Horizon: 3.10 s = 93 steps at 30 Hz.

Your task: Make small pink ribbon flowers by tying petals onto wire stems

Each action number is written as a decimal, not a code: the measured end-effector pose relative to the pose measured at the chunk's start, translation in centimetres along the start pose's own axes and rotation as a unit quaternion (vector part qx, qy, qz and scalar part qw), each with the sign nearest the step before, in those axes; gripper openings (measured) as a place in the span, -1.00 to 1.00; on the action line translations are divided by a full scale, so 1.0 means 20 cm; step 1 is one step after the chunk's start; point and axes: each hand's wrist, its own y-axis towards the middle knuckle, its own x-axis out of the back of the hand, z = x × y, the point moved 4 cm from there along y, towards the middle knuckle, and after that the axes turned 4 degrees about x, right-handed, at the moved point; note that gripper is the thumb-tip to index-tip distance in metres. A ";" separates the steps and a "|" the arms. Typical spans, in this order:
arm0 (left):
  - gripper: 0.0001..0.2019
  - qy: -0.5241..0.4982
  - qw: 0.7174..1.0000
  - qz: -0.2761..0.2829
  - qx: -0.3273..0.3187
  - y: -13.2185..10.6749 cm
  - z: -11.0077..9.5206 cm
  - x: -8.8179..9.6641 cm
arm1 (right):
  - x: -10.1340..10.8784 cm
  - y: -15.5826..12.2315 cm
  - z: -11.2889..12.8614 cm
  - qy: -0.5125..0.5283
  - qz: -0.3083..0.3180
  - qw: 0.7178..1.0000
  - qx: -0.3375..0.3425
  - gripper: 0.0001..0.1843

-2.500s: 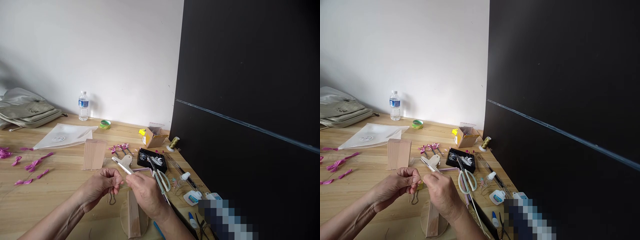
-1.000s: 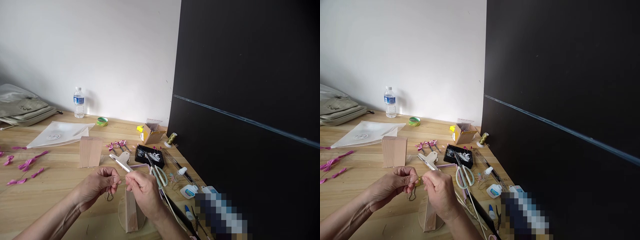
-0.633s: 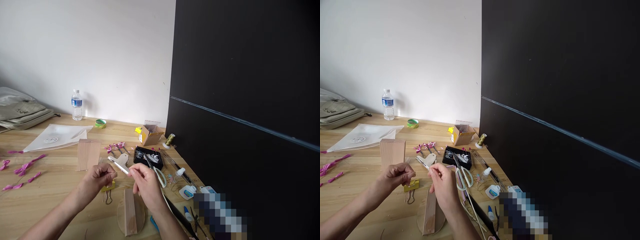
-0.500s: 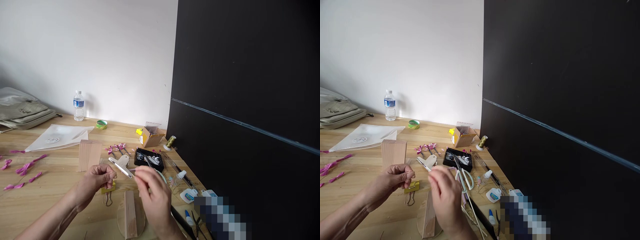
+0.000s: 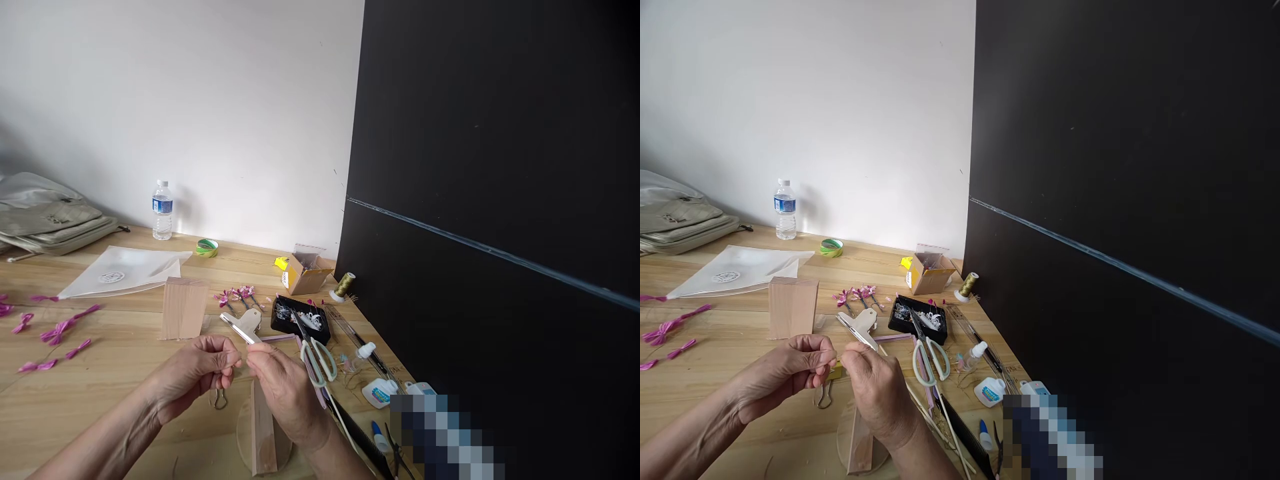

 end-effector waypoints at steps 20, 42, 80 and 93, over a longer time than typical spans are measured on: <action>-0.76 0.123 0.985 -0.092 -0.080 -0.01 -0.06 0.03 | 0.11 0.01 -0.06 0.059 -0.033 0.960 -0.272 -0.87; -0.79 0.292 0.935 -0.066 -0.189 -0.02 -0.08 -0.02 | -0.01 -0.01 -0.05 0.156 0.060 0.933 -0.318 -0.77; -0.71 0.064 0.991 -0.096 -0.062 -0.02 -0.03 0.04 | 0.20 0.08 0.02 -0.050 -0.085 0.985 -0.142 -0.84; -0.72 0.011 0.999 -0.036 -0.011 -0.01 0.01 -0.01 | 0.05 0.06 0.08 -0.096 0.029 0.993 0.056 -0.63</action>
